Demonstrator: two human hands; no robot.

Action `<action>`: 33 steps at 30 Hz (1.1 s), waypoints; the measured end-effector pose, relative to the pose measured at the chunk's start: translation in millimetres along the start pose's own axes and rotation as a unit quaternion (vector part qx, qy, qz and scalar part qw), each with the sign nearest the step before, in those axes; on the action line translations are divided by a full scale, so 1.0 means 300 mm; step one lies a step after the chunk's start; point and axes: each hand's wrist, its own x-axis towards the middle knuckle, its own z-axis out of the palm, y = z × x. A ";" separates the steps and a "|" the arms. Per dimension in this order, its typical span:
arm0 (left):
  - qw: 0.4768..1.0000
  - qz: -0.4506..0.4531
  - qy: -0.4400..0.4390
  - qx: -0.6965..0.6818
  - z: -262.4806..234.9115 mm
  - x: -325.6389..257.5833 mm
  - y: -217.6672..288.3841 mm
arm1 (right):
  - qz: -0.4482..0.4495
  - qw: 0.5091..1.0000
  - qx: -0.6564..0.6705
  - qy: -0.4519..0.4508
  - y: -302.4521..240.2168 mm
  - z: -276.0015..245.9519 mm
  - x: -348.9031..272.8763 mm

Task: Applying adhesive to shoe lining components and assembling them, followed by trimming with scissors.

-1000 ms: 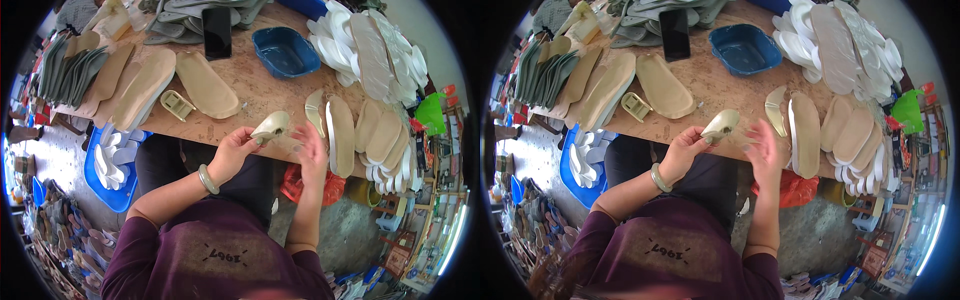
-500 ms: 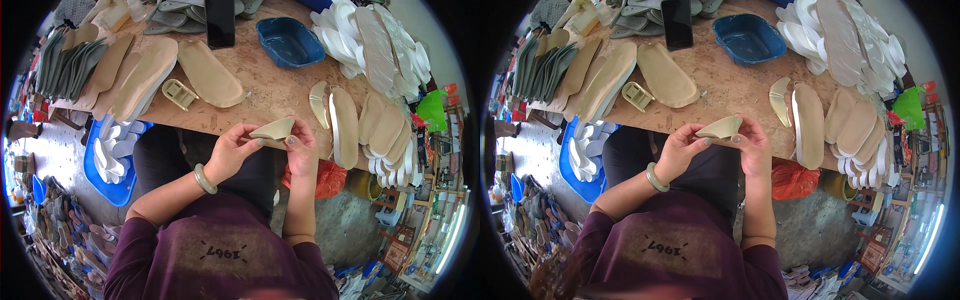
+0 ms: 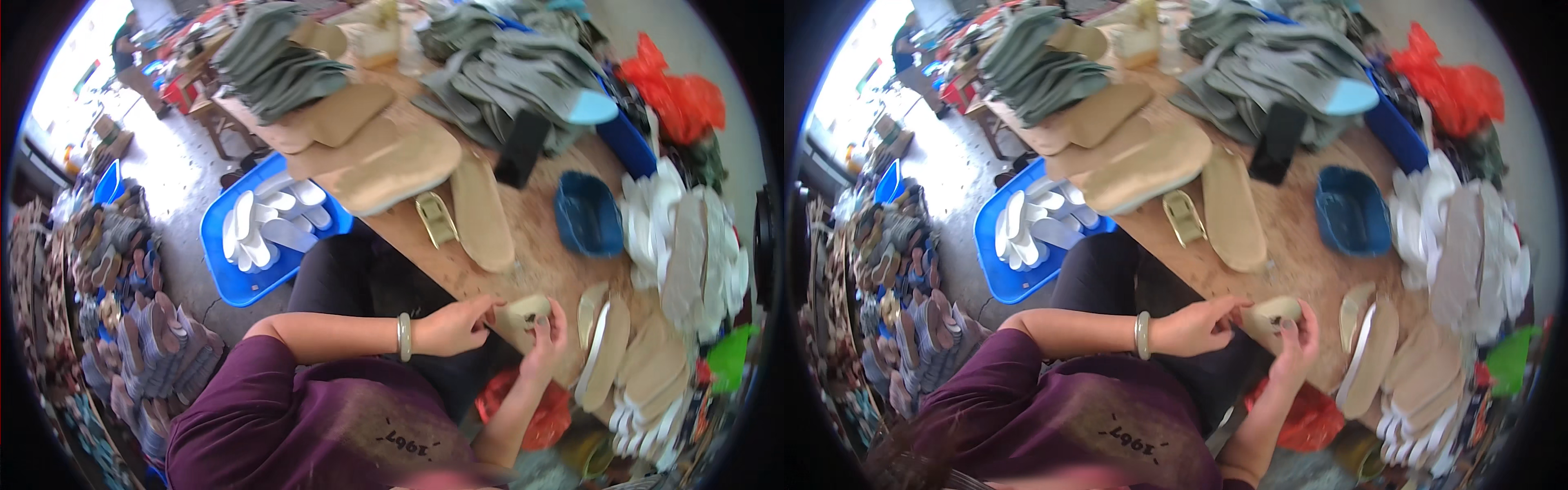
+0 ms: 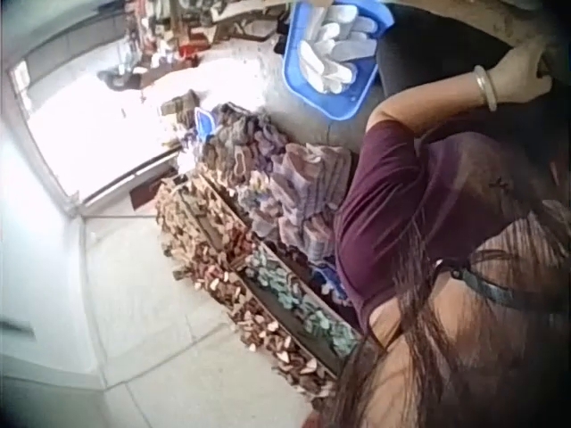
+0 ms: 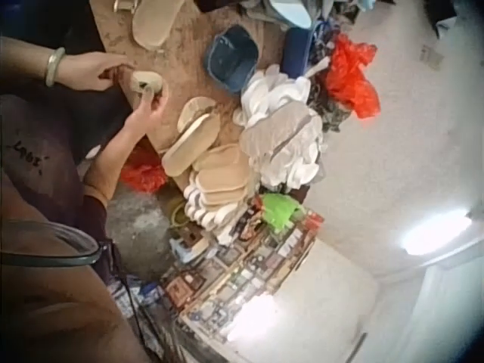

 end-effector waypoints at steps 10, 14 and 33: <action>0.996 -0.076 0.050 -0.004 -0.464 0.086 0.171 | -0.007 0.982 0.183 -0.038 0.039 0.038 0.152; 0.999 0.012 -0.035 0.037 -0.333 0.111 0.119 | -0.071 0.964 0.221 -0.126 0.009 0.081 0.176; 0.998 -0.024 -0.049 -0.013 -0.071 0.195 0.169 | -0.138 0.973 0.151 -0.109 -0.089 -0.007 0.022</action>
